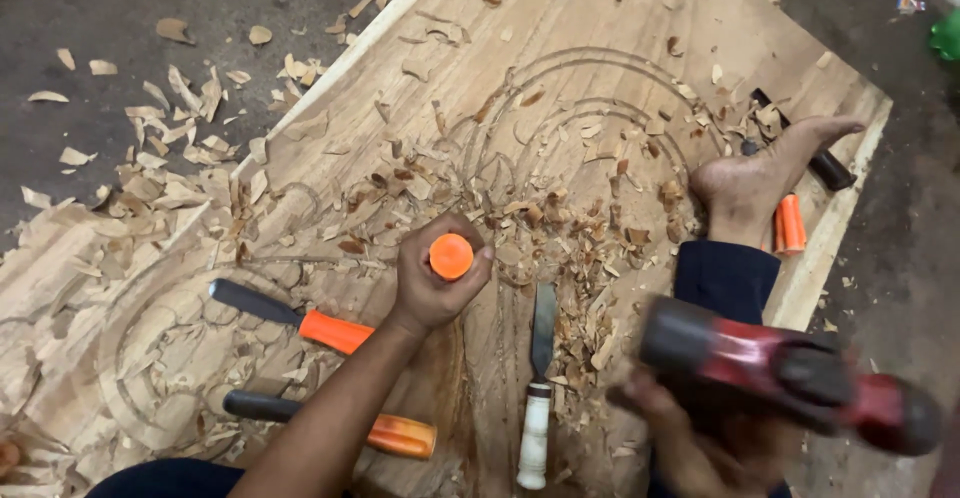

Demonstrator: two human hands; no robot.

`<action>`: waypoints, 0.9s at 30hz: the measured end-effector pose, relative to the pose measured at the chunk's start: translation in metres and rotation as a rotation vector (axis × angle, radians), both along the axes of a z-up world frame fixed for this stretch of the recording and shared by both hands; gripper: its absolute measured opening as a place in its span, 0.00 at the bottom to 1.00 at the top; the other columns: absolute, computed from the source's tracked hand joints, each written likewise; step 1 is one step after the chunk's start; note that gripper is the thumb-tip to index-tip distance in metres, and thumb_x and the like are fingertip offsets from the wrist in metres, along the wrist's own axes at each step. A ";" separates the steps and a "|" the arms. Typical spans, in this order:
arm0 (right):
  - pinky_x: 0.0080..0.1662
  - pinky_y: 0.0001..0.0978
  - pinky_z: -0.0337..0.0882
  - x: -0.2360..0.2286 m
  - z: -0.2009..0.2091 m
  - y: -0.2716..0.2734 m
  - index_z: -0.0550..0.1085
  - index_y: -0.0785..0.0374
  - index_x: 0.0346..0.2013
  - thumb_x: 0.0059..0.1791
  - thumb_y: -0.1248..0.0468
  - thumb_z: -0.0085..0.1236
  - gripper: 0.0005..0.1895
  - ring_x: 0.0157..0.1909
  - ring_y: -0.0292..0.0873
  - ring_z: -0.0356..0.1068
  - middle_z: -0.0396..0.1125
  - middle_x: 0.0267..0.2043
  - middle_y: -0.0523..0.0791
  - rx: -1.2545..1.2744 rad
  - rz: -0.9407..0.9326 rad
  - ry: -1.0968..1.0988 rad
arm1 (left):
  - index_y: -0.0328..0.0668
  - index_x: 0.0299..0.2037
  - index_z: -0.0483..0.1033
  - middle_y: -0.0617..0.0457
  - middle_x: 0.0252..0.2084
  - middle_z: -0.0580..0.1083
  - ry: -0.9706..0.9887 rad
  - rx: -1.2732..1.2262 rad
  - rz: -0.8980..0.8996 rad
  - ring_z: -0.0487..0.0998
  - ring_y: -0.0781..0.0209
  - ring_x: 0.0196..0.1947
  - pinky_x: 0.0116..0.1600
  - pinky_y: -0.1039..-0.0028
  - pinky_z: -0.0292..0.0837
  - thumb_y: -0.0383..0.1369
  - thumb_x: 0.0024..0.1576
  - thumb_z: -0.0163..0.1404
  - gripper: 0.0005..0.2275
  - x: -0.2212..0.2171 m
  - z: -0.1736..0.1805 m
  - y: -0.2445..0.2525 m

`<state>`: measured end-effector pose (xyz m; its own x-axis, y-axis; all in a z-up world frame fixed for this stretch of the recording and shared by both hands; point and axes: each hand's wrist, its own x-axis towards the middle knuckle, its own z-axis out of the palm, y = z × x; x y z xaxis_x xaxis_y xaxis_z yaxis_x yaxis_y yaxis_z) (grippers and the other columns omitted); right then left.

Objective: The person carves decorative designs into a wooden board using chisels and a hammer, chipping away wood shavings and shaping the details by hand.

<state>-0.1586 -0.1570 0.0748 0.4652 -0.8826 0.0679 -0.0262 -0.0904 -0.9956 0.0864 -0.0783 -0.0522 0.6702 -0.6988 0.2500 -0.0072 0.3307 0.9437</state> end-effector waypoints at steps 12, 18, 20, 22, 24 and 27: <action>0.45 0.38 0.78 0.074 0.015 -0.022 0.55 0.60 0.73 0.50 0.71 0.64 0.40 0.48 0.54 0.78 0.71 0.56 0.57 -0.930 0.589 0.384 | 0.36 0.43 0.77 0.58 0.37 0.76 0.060 0.008 -0.051 0.76 0.72 0.39 0.46 0.77 0.73 0.24 0.52 0.58 0.10 -0.004 0.005 0.008; 0.47 0.30 0.77 -0.001 -0.029 0.001 0.62 0.67 0.69 0.47 0.75 0.64 0.37 0.48 0.43 0.78 0.75 0.52 0.55 -0.415 0.375 0.401 | 0.39 0.31 0.70 0.59 0.29 0.71 0.146 0.068 0.376 0.73 0.70 0.30 0.36 0.77 0.70 0.23 0.54 0.56 0.06 -0.010 0.011 0.012; 0.48 0.29 0.75 -0.026 -0.049 0.012 0.65 0.69 0.68 0.45 0.77 0.64 0.36 0.47 0.41 0.76 0.77 0.48 0.52 -0.198 0.241 0.477 | 0.39 0.30 0.69 0.59 0.27 0.68 0.331 0.096 0.394 0.70 0.70 0.28 0.34 0.76 0.67 0.22 0.55 0.56 0.07 0.011 0.025 0.019; 0.46 0.29 0.74 -0.046 -0.070 0.022 0.60 0.71 0.70 0.41 0.81 0.60 0.42 0.52 0.40 0.72 0.70 0.60 0.50 0.009 -0.027 0.399 | 0.41 0.32 0.68 0.59 0.23 0.69 0.375 -0.051 0.365 0.68 0.70 0.21 0.27 0.77 0.63 0.24 0.57 0.54 0.06 0.028 0.033 0.029; 0.44 0.29 0.73 -0.048 -0.076 0.021 0.60 0.71 0.72 0.43 0.81 0.59 0.42 0.48 0.40 0.71 0.69 0.57 0.52 0.097 -0.014 0.371 | 0.40 0.31 0.69 0.59 0.26 0.70 0.237 -0.009 0.320 0.68 0.71 0.24 0.30 0.77 0.64 0.24 0.56 0.55 0.06 0.021 0.023 0.030; 0.46 0.27 0.72 -0.038 -0.071 0.015 0.59 0.72 0.72 0.45 0.81 0.56 0.40 0.52 0.39 0.69 0.67 0.59 0.52 0.129 0.017 0.285 | 0.40 0.31 0.68 0.59 0.28 0.69 0.125 0.002 0.236 0.68 0.73 0.28 0.34 0.79 0.64 0.24 0.56 0.56 0.08 0.008 0.003 0.022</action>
